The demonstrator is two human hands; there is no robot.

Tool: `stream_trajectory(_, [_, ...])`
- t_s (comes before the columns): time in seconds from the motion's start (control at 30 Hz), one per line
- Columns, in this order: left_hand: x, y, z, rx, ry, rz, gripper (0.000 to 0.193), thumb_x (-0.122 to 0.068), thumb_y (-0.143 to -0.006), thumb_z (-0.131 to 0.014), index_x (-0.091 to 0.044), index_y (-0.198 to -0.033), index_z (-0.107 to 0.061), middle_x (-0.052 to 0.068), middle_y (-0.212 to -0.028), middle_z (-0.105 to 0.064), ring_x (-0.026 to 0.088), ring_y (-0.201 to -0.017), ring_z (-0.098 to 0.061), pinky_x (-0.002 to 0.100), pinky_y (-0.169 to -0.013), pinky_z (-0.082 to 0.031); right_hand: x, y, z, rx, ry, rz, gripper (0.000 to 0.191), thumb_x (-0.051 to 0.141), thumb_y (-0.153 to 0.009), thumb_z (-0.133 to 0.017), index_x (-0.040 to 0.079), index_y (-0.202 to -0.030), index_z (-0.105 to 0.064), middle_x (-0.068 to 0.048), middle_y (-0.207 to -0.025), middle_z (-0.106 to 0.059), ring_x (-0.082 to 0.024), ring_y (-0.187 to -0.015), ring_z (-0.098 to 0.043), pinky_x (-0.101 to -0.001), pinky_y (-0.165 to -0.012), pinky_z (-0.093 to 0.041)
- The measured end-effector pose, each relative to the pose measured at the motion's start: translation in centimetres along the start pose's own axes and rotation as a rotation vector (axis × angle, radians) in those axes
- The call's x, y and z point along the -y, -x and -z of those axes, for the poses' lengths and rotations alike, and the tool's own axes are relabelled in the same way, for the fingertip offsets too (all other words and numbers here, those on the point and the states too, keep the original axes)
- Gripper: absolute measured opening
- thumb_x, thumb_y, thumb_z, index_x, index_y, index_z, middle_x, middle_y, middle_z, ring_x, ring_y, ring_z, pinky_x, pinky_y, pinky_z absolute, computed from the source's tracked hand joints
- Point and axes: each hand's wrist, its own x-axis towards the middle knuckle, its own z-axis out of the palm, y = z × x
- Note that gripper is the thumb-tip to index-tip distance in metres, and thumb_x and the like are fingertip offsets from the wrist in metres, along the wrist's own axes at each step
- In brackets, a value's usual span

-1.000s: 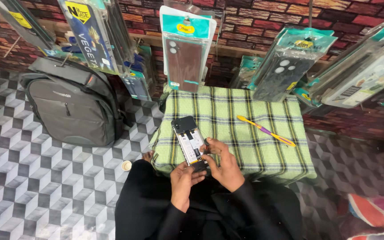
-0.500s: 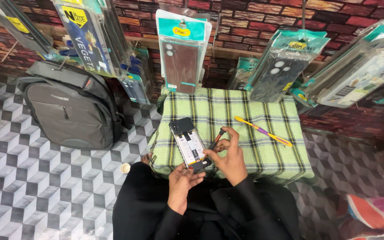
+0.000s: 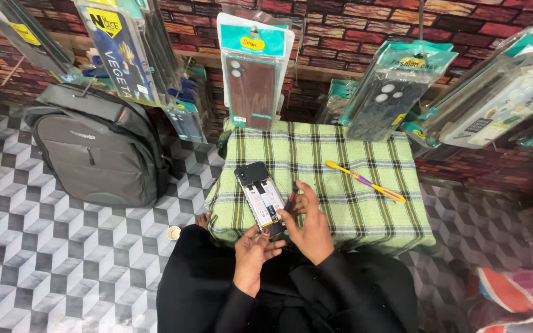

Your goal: The person cleans a disassembled smartphone battery with a toothbrush, then uses a screwdriver to tighten screws on the battery and the phone chassis. The person handles the battery and phone body directly while seated on the floor.

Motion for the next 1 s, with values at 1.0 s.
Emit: stream_trajectory(1.0, [0.1, -0.3, -1.5, 0.001, -0.190, 0.021, 0.028, -0.028, -0.094, -0.071, -0.002, -0.103, -0.069, 0.010, -0.095, -0.083, 0.004, -0.055, -0.060, 0.018, -0.041, -0.032, -10.3, 4.1, 15.3, -0.477, -0.448, -0.492, 0.074, 0.001, -0.099, -0.068, 0.004, -0.159, -0.026, -0.009, -0.096, -0.063, -0.016, -0.078, -0.064, -0.0306, -0.068, -0.054])
